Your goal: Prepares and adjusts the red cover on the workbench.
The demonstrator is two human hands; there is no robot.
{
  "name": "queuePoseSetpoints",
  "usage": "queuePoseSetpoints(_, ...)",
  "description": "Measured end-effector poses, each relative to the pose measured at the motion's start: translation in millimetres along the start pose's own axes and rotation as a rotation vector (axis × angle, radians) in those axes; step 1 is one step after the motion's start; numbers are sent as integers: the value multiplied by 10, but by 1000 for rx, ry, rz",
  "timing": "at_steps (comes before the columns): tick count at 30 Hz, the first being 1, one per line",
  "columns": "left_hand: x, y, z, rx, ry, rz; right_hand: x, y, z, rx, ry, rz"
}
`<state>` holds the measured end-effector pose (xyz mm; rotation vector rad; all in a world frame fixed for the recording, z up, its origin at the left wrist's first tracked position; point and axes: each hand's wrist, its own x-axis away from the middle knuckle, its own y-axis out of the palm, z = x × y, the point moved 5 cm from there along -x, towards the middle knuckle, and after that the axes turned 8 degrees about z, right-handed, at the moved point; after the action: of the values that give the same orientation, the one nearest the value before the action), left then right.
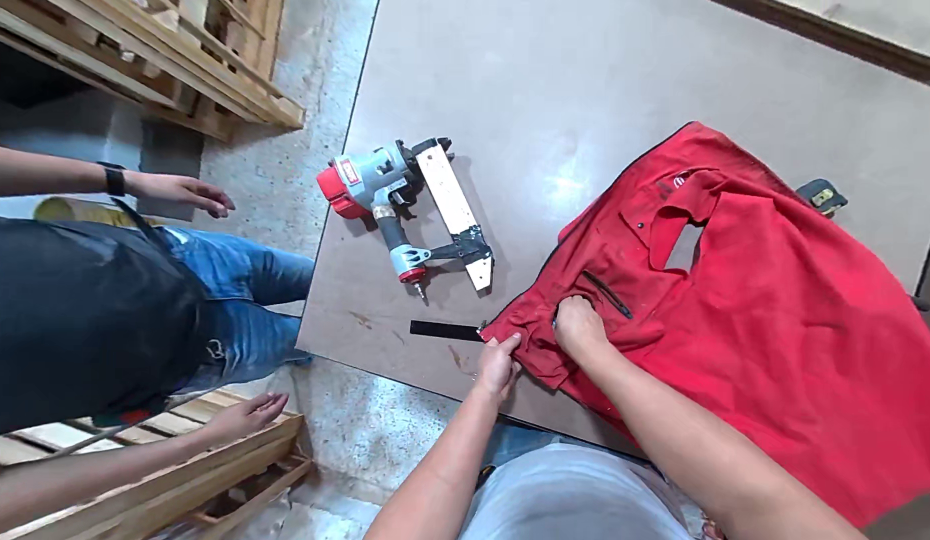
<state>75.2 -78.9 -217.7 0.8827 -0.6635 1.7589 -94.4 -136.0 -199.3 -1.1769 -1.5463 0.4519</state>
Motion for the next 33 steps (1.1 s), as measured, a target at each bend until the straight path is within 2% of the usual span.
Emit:
queuePoseSetpoints(3, -111, -115, 37, -89, -17, 40, 80, 65, -99, 45, 103, -33)
queuePoseSetpoints(7, -269, -229, 100, -343, 58, 133, -85, -13, 18, -124, 105, -86)
queuePoseSetpoints(10, -318, -274, 125, -422, 64, 147, -268, -9, 307, -502, 85, -246)
queuePoseSetpoints(13, -369, -345, 72, -375, 62, 132, -239, -23, 531, -1143, 231, -399)
queuePoseSetpoints(14, -372, -358, 50, -344, 55, 119, -221, -39, 576, -1254, 270, -413)
queuePoseSetpoints(16, -321, -369, 20, -267, 24, 82, -174, -40, 634, -1345, 275, -458)
queuePoseSetpoints(20, -141, -390, 38, -127, -37, -46, -168, 57, 693, -1527, 343, -433)
queuePoseSetpoints(28, -124, -487, 41, -254, 51, 168, -175, 136, 704, -1568, 372, -322)
queuePoseSetpoints(31, -136, -461, 49, -298, 109, 150, -214, 184, 720, -1311, 174, -304)
queuePoseSetpoints(33, -124, -450, 79, -306, 169, 121, -236, 126, 727, -1043, 122, -178)
